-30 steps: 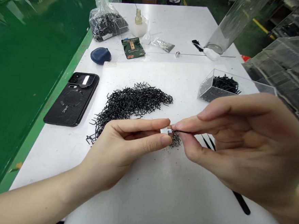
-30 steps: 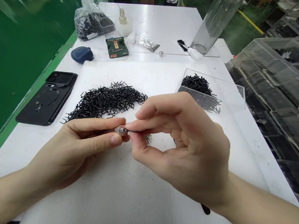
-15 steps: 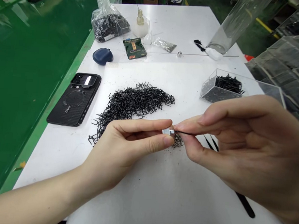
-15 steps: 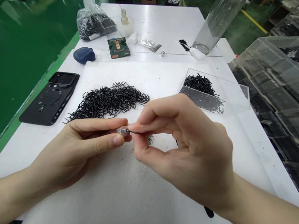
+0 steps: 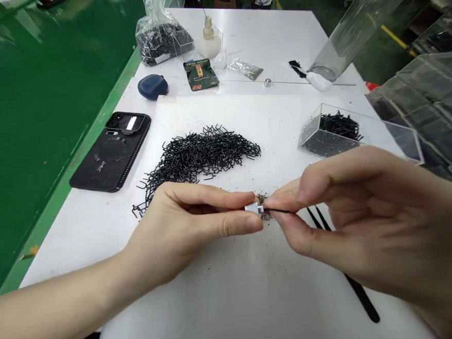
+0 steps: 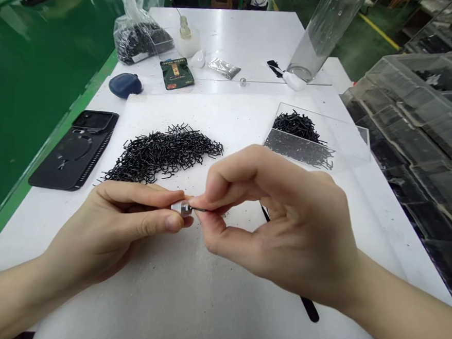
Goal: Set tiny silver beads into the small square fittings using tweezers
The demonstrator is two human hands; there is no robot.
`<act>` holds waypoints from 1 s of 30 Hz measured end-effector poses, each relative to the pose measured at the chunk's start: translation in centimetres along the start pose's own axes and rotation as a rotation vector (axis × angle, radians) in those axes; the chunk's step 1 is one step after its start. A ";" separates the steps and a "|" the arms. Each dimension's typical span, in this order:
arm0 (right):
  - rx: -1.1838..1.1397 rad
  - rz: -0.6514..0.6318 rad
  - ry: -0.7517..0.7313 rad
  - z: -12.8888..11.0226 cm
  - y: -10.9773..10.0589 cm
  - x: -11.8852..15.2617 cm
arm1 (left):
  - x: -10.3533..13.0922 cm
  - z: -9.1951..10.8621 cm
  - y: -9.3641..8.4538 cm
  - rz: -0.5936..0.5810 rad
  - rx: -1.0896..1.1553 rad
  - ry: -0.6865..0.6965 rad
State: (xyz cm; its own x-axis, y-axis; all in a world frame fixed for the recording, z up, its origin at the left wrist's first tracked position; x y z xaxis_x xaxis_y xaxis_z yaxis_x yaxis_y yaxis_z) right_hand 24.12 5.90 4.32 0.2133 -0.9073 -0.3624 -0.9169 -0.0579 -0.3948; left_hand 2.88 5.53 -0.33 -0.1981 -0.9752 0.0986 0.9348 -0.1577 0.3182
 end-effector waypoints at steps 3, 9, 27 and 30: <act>-0.042 -0.021 -0.018 0.2 0.1 0.0 | 0.0 0.0 0.1 -0.012 0.009 -0.009; 0.004 -0.029 -0.068 0.1 0.0 -0.1 | 0.0 -0.1 0.2 -0.014 0.068 -0.031; -0.129 -0.002 -0.057 1.0 0.1 -0.2 | -0.2 -0.1 0.3 -0.020 0.125 0.004; -0.147 -0.047 -0.056 1.5 0.1 -0.5 | -0.1 -0.1 0.4 -0.020 0.123 0.005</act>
State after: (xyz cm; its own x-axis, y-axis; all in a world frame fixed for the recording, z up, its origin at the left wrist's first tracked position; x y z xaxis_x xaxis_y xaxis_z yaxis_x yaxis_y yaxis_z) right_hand 24.48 6.95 3.18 0.2716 -0.8777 -0.3949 -0.9441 -0.1633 -0.2864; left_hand 3.27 5.59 -0.29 -0.2148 -0.9728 0.0869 0.8872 -0.1572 0.4337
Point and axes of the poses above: each hand's wrist, its own x-axis away from the middle knuckle, its own y-axis out of the palm, z = x × y, the point moved 5 cm from there along -x, towards the middle knuckle, and after that the axes turned 14 degrees about y, right-handed, at the moved point
